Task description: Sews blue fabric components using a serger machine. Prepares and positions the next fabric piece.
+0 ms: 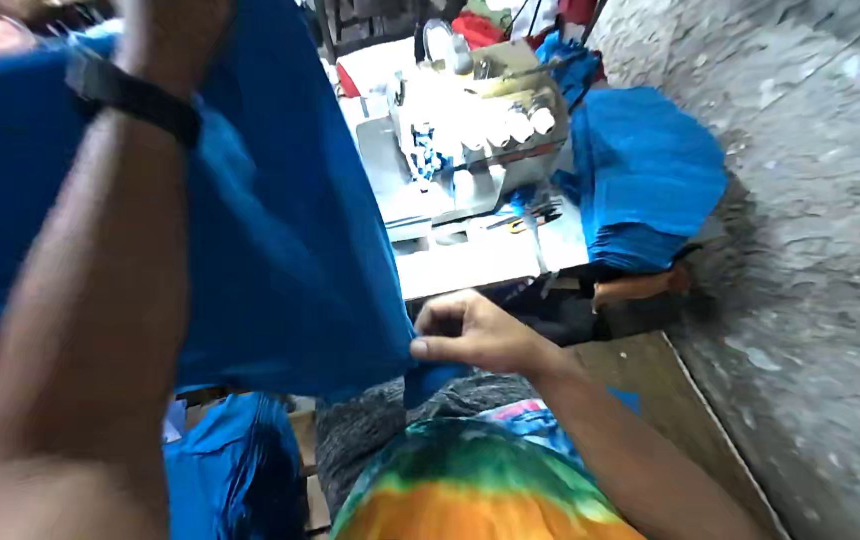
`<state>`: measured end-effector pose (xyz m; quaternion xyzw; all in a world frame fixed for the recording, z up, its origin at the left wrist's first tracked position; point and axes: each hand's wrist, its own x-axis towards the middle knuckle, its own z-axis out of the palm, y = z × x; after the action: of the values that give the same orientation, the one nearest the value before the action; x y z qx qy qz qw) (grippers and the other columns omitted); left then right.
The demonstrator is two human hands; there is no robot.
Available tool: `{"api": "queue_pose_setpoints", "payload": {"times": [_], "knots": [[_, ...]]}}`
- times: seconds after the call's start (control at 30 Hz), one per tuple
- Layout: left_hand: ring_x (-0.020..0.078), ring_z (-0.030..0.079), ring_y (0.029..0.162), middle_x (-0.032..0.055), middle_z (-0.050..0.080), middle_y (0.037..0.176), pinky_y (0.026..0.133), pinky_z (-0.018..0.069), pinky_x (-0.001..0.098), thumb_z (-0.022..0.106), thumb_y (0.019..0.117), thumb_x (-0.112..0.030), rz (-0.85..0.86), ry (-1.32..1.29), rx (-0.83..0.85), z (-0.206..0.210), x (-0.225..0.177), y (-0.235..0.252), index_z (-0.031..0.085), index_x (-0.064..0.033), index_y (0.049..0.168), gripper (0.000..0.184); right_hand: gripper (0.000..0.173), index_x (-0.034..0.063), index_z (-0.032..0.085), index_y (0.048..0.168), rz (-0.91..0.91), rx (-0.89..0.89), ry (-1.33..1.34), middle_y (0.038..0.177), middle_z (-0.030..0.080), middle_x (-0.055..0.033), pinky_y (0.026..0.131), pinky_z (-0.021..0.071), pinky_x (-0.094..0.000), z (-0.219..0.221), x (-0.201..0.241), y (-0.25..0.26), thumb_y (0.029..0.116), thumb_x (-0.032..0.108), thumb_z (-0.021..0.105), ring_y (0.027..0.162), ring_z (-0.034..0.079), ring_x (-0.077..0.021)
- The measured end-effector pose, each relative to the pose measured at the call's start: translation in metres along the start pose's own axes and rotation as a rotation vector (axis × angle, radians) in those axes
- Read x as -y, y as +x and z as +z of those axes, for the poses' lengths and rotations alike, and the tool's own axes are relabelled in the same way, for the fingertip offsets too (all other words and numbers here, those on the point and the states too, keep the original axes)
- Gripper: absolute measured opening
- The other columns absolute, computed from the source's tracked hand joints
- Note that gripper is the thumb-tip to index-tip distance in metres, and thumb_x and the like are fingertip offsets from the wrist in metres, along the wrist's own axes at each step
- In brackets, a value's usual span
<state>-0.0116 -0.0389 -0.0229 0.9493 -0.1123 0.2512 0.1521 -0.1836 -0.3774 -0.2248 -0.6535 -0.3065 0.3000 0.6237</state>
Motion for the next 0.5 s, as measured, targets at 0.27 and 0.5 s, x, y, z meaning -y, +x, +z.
{"api": "queue_pose_setpoints", "payload": {"times": [0.27, 0.5], "knots": [[-0.0028, 0.063, 0.078, -0.0005, 0.07, 0.089, 0.074, 0.053, 0.0161, 0.064, 0.1004, -0.014, 0.253, -0.622, 0.134, 0.138, -0.069, -0.088, 0.07, -0.0022, 0.1, 0.013, 0.034, 0.0104, 0.073, 0.117, -0.076, -0.605, -0.502, 0.106, 0.076, -0.001, 0.082, 0.063, -0.029, -0.041, 0.02, 0.042, 0.0891, 0.027, 0.081, 0.093, 0.073, -0.0074], [-0.0014, 0.054, 0.059, -0.0075, 0.059, 0.074, 0.056, 0.0495, 0.0172, 0.067, 0.098, -0.03, 0.121, -0.704, 0.245, 0.074, -0.052, -0.115, 0.05, -0.0044, 0.126, 0.041, 0.012, 0.0028, 0.07, 0.098, -0.44, -0.521, -0.261, 0.082, 0.072, -0.0006, 0.068, 0.0591, -0.0217, -0.041, 0.055, 0.124, 0.0933, 0.013, 0.075, 0.07, 0.067, -0.0032]]}}
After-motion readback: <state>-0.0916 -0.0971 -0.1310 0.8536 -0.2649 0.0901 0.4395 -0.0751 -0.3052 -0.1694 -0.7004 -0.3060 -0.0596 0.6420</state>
